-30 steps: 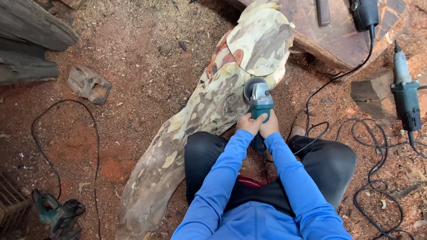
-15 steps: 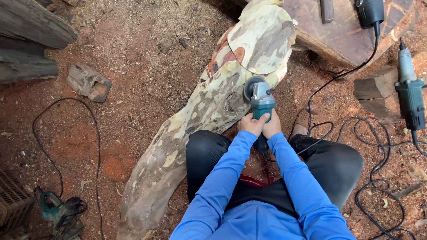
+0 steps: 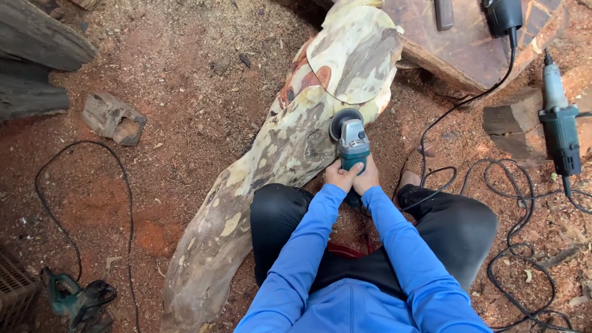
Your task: Carving a large piece of wood with a chisel and mallet, then sanding it with an angle grinder.
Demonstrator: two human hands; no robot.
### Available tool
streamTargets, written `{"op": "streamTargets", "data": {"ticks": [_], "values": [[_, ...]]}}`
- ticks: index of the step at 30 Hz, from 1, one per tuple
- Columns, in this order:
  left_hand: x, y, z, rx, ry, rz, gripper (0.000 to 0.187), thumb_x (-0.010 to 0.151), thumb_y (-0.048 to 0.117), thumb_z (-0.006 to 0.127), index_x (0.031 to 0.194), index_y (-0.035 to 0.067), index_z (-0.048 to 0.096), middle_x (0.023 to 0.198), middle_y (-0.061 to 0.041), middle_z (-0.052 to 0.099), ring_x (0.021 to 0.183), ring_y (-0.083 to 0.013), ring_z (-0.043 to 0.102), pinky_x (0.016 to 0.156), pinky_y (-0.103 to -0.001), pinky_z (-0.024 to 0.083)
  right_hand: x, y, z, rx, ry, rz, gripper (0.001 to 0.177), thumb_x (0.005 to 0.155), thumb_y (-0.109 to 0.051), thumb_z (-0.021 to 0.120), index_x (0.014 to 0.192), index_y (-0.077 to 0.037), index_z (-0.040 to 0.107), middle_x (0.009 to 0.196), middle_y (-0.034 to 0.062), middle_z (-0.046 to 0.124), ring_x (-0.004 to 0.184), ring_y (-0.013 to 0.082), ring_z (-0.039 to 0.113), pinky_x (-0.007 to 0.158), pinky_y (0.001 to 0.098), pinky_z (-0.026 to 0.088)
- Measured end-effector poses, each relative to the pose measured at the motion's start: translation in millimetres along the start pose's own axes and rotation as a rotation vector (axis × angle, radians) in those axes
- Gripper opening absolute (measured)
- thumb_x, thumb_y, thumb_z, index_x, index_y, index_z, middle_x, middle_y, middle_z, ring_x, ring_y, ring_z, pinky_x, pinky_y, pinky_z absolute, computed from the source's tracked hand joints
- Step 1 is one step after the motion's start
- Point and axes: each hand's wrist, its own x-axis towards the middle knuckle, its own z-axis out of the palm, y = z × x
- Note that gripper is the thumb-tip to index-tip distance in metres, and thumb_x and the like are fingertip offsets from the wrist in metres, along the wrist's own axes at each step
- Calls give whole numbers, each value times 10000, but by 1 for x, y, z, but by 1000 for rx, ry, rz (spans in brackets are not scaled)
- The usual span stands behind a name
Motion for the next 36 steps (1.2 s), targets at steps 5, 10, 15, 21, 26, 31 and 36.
{"op": "streamTargets", "data": {"ticks": [5, 10, 15, 21, 26, 31, 36], "values": [[2, -10, 1, 5, -2, 34, 707, 878, 538, 802, 1418, 125, 610, 959, -78, 702, 1072, -335, 666, 1024, -598, 528, 2, 12, 2, 63, 20, 8, 672, 784, -255, 840, 1357, -157, 501, 1213, 212, 613, 1192, 493, 568, 989, 649, 511], [6, -5, 1, 8, 9, -8, 1069, 822, 649, 800, 1528, -63, 428, 1337, -274, 605, 1351, -421, 518, 1149, -598, 404, 13, 6, -1, 3, -16, 24, 706, 722, -327, 886, 1316, -183, 531, 1197, 187, 642, 1188, 463, 589, 979, 636, 518], [-2, 10, 9, 57, -35, 30, 829, 845, 580, 803, 1445, 55, 577, 1107, -170, 703, 1221, -379, 618, 1111, -579, 467, 3, 7, -9, 41, 56, 21, 703, 763, -267, 836, 1361, -151, 485, 1254, 247, 602, 1225, 508, 553, 1013, 669, 493], [-17, 18, -7, -9, 46, 13, 966, 850, 630, 776, 1519, 4, 471, 1143, -174, 681, 1245, -381, 598, 1100, -585, 466, 13, 11, 0, 8, -52, -23, 713, 759, -265, 832, 1390, -165, 514, 1255, 233, 619, 1218, 517, 558, 1015, 670, 500], [0, 7, -1, 4, -57, 60, 733, 915, 508, 763, 1461, 64, 559, 903, -46, 654, 1043, -289, 656, 1017, -542, 526, 1, -1, -8, 27, 30, 31, 670, 806, -244, 811, 1384, -186, 478, 1243, 203, 600, 1201, 494, 559, 1009, 674, 497], [-2, 1, -6, -30, -64, -5, 1044, 886, 595, 762, 1574, -59, 326, 1057, -112, 626, 1198, -328, 596, 1116, -582, 437, 2, -12, -2, -11, -24, 12, 615, 809, -241, 815, 1329, -160, 497, 1191, 206, 601, 1163, 490, 569, 990, 676, 508], [-2, 9, 4, -16, -148, 24, 1042, 924, 559, 740, 1574, -109, 274, 1008, -100, 611, 1151, -312, 607, 1113, -587, 447, -4, -9, -11, -27, 29, 18, 586, 806, -268, 814, 1289, -183, 493, 1153, 188, 601, 1132, 476, 583, 954, 679, 521]]}}
